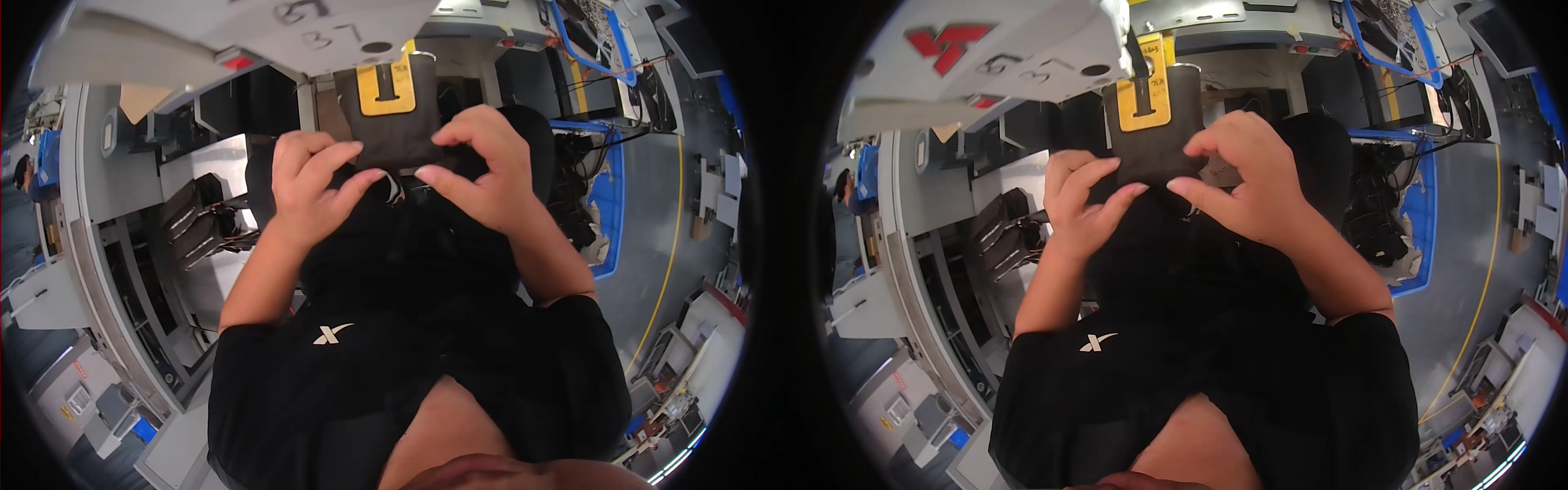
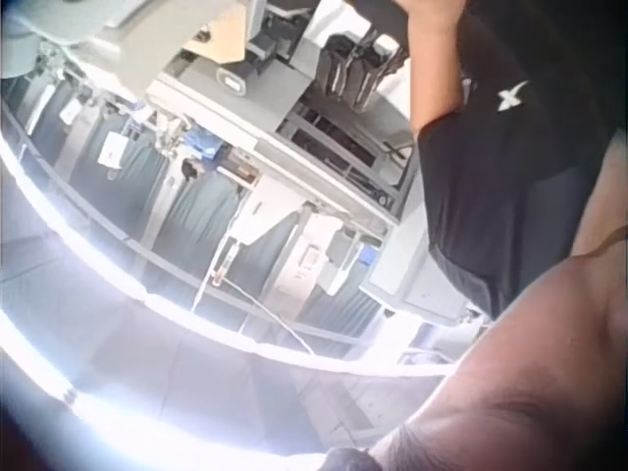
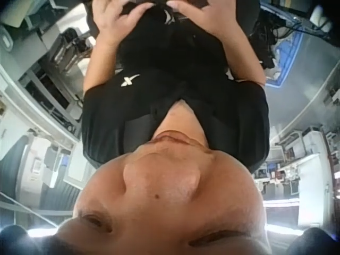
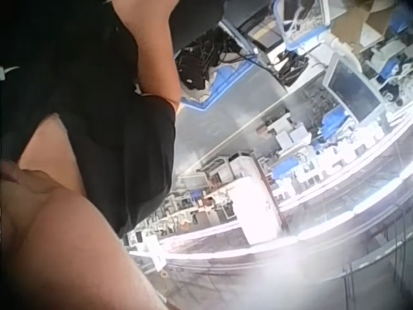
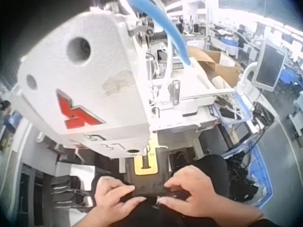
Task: Sewing and assembling a leather pouch using an industrial sewing machine.
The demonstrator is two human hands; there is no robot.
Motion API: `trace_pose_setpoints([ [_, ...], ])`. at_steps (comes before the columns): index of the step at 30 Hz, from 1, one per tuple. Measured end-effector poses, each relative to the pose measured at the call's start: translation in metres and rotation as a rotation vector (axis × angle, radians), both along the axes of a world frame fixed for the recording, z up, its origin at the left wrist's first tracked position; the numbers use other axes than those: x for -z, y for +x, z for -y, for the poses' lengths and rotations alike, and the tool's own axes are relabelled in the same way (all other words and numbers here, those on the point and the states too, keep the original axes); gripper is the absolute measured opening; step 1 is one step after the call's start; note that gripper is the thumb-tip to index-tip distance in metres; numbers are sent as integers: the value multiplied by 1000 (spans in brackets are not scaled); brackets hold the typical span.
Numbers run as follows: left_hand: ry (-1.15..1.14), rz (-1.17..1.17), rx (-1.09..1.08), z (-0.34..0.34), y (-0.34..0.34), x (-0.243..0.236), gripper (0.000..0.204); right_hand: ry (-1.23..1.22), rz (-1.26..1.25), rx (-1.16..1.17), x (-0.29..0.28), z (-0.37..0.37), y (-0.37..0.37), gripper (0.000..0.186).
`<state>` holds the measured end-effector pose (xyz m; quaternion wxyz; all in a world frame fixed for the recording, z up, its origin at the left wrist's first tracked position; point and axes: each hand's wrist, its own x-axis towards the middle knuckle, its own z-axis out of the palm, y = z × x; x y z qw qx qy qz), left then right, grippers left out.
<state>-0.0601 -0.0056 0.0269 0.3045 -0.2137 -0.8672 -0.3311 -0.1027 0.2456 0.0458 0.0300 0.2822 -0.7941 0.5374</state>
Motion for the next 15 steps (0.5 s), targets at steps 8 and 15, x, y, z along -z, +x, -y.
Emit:
trace_pose_setpoints([
  [8,-212,-289,72,6,-13,1,37,187,-640,74,17,6,-4,35],
  [15,-175,-332,82,3,-12,1,33,244,-713,26,2,4,-7,25],
])
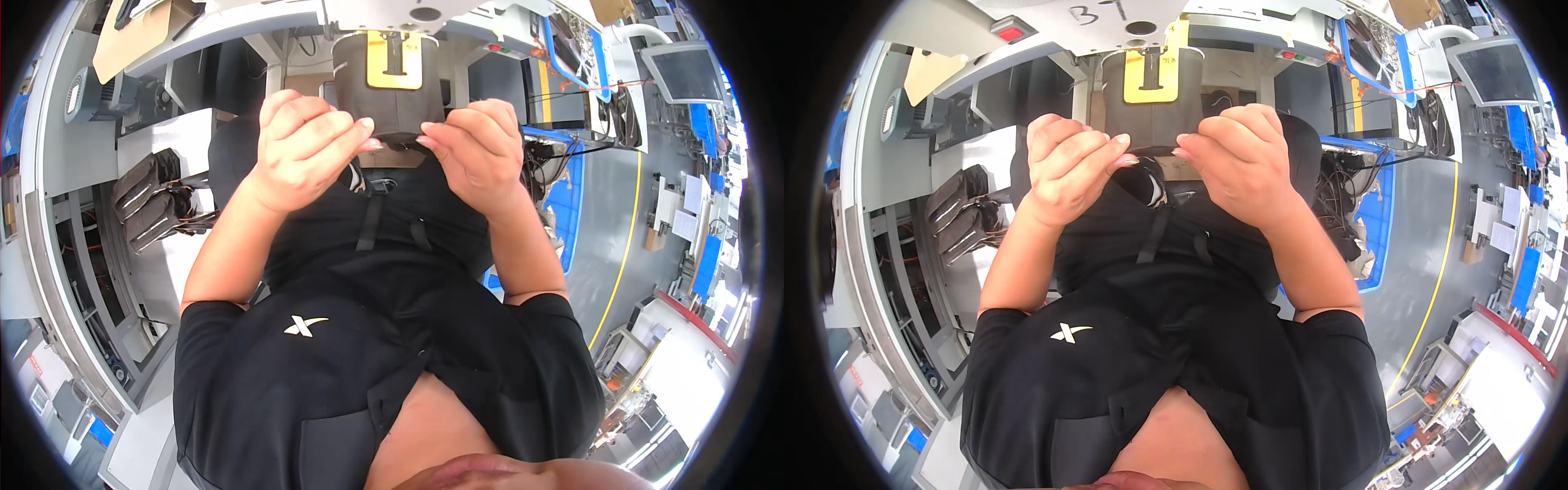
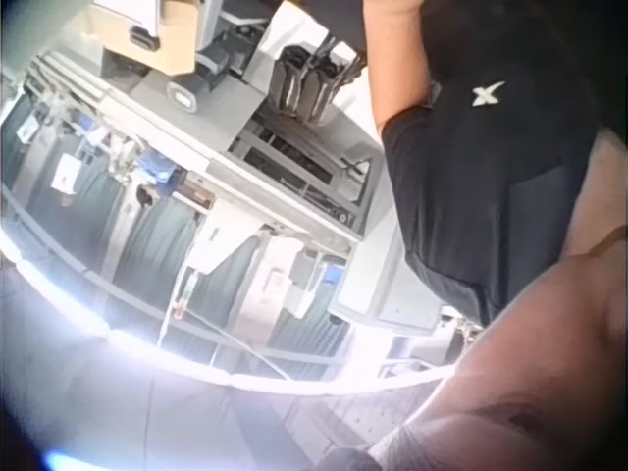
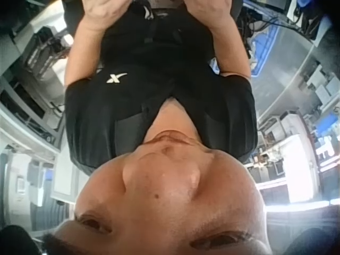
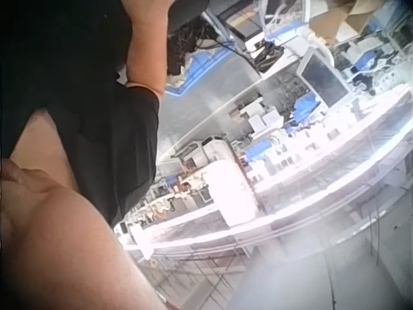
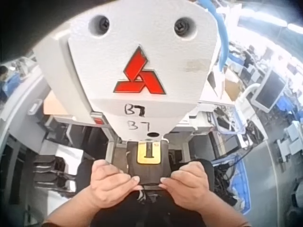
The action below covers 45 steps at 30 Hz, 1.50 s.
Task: Sewing and assembling a leather pouch using an industrial sewing machine.
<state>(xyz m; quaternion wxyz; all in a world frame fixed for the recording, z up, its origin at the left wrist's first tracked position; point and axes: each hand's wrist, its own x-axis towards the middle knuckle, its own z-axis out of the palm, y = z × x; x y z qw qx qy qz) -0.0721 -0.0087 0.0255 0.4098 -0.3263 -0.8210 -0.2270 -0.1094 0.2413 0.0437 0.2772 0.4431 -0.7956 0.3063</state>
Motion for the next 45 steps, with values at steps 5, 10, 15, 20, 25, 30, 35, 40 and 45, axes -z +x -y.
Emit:
trace_pose_setpoints([
  [5,208,171,3,10,-3,7,19,-62,134,-31,7,-10,-7,20],
  [10,680,724,-72,20,-46,41,35,-579,1007,20,44,-2,-48,39],
  [15,1040,1260,48,9,-58,79,68,-755,1503,-167,72,13,-55,53],
  [20,1194,1494,205,0,-17,88,62,-814,1729,58,74,7,-14,52],
  [25,1111,1510,803,18,24,67,47,-806,1808,-379,72,-40,12,51],
  [30,1049,1321,1106,17,25,18,64,-1015,1545,-549,42,-59,35,51],
  [35,725,974,1033,13,13,-16,67,-723,1116,-193,19,-46,48,48],
  [40,647,771,908,5,10,-26,56,-356,536,171,-2,-23,61,46],
  [45,976,1000,936,-5,23,-24,48,-172,727,-818,-34,11,82,45],
])
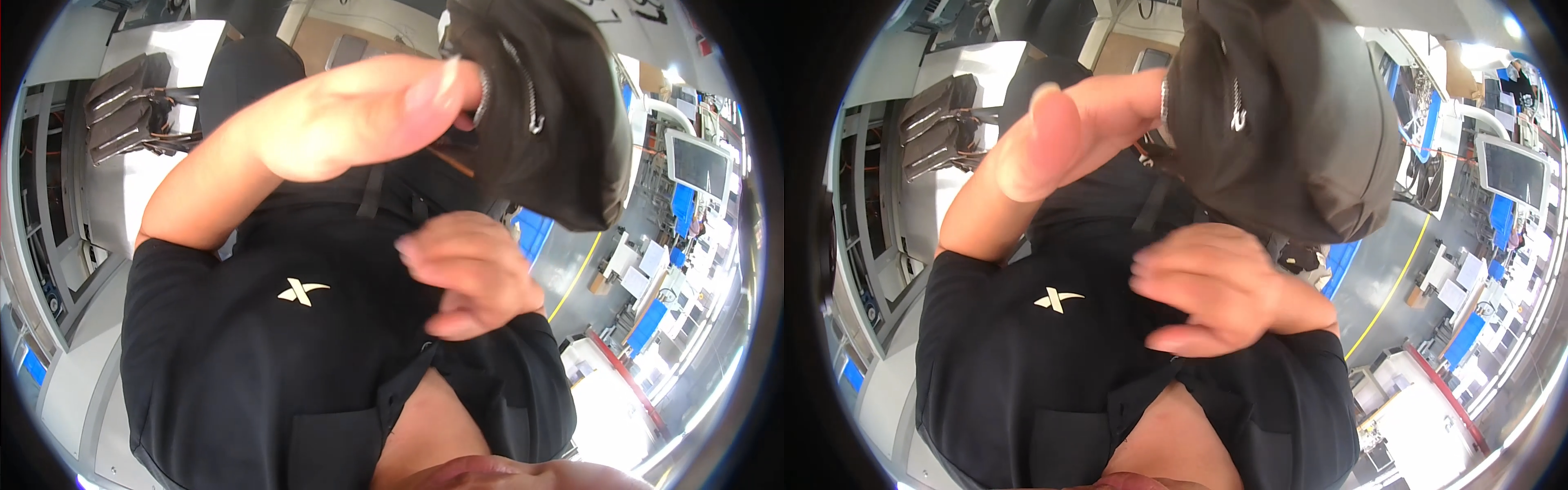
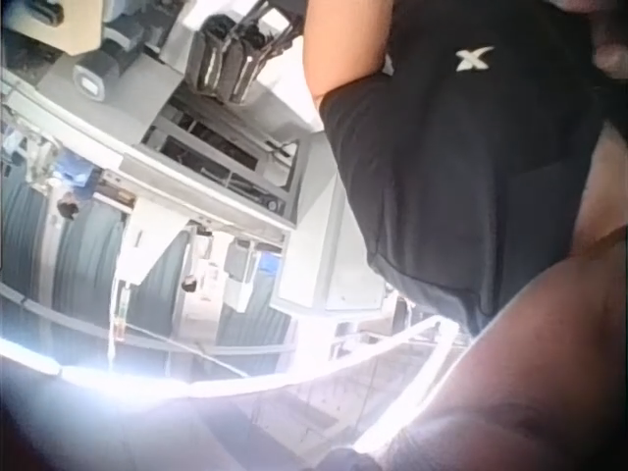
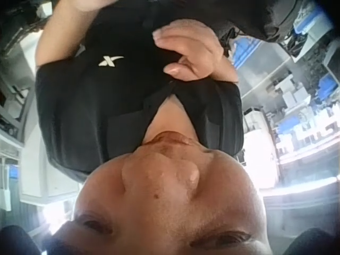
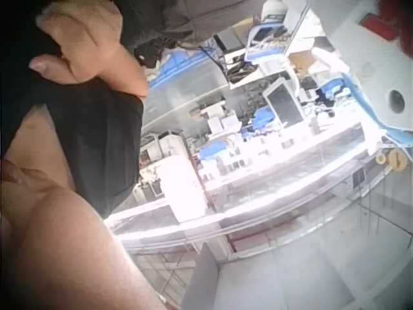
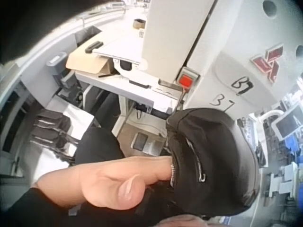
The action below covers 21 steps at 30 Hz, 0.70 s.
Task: Sewing and assembling a leather pouch using an industrial sewing machine.
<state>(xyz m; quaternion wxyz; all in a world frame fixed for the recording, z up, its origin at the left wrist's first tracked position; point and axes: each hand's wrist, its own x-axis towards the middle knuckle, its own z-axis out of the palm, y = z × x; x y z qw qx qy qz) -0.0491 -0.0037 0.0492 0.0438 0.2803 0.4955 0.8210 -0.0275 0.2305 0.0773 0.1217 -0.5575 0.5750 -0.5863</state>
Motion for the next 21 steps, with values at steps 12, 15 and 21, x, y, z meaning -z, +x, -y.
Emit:
trace_pose_setpoints([
  [12,-999,-669,-390,18,-20,-24,46,392,-854,1015,11,8,-32,49],
  [15,-598,-968,-1053,7,-37,11,30,285,-902,1040,11,6,-53,39],
  [21,-1014,-1082,-921,1,-21,26,26,225,-1013,946,8,9,-71,14],
])
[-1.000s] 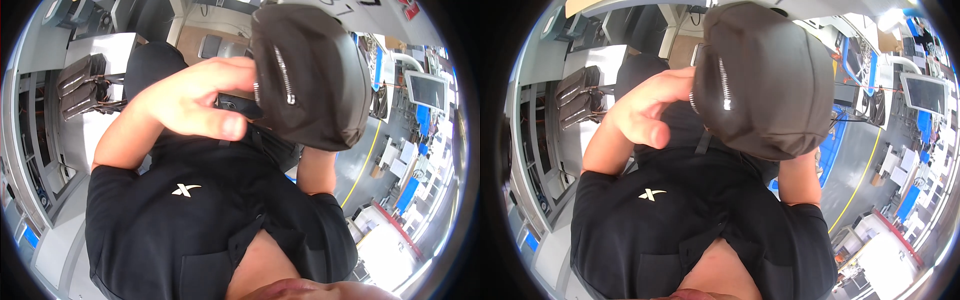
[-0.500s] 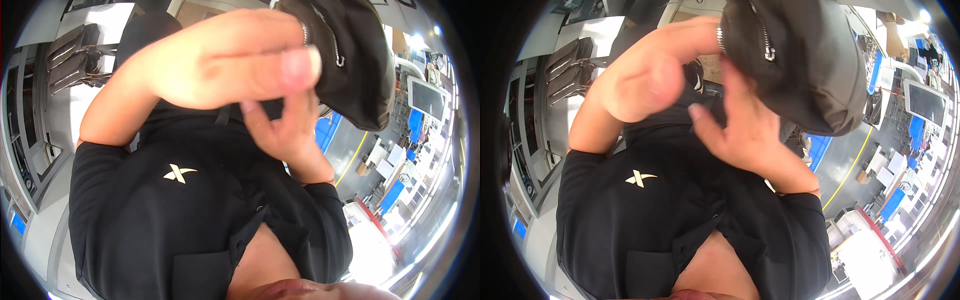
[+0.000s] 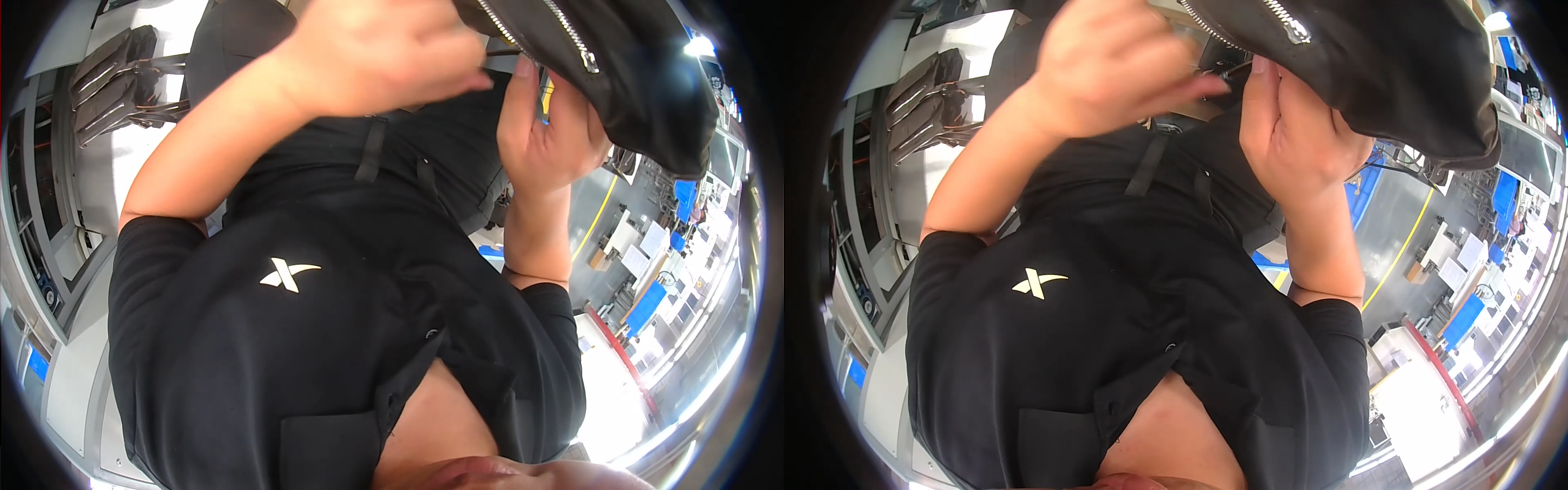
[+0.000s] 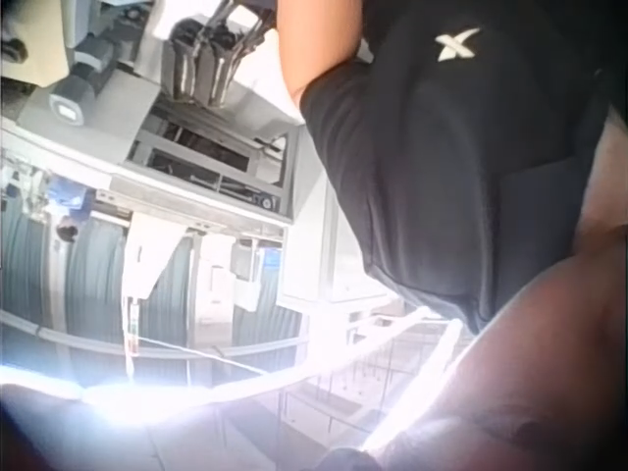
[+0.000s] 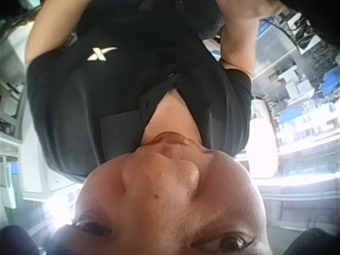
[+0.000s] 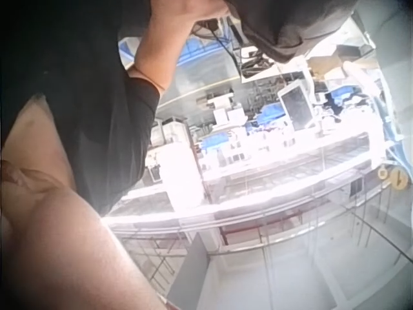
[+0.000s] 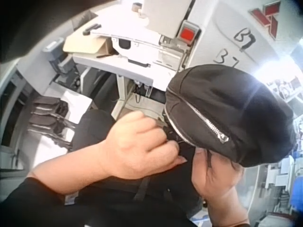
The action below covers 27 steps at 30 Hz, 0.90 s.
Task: Sewing and assembling a leather pouch using an industrial sewing machine.
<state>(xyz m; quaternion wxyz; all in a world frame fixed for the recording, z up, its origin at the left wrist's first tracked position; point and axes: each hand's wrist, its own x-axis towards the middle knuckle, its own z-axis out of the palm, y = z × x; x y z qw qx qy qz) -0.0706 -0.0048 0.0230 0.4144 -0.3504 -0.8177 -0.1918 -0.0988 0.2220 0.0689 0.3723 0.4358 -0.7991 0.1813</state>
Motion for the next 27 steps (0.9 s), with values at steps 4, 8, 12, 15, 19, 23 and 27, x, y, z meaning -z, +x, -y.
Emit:
trace_pose_setpoints([
  [4,3,104,-7,-21,1,14,22,52,8,47,-4,9,8,16],
  [8,-103,59,-300,7,3,-14,18,19,14,78,6,2,13,18],
  [12,-122,-330,-345,26,-21,1,15,-2,-58,15,11,1,-5,17],
  [15,-57,-691,-282,31,-54,-7,12,145,-128,134,6,2,-8,18],
  [19,-237,-474,-241,35,-45,-24,11,80,-161,192,6,-8,-28,15],
  [23,-43,-546,-155,25,-59,-12,10,-16,-132,148,9,-7,-41,16],
  [27,-125,-426,-176,30,-53,-9,10,268,-63,359,6,0,-24,18],
])
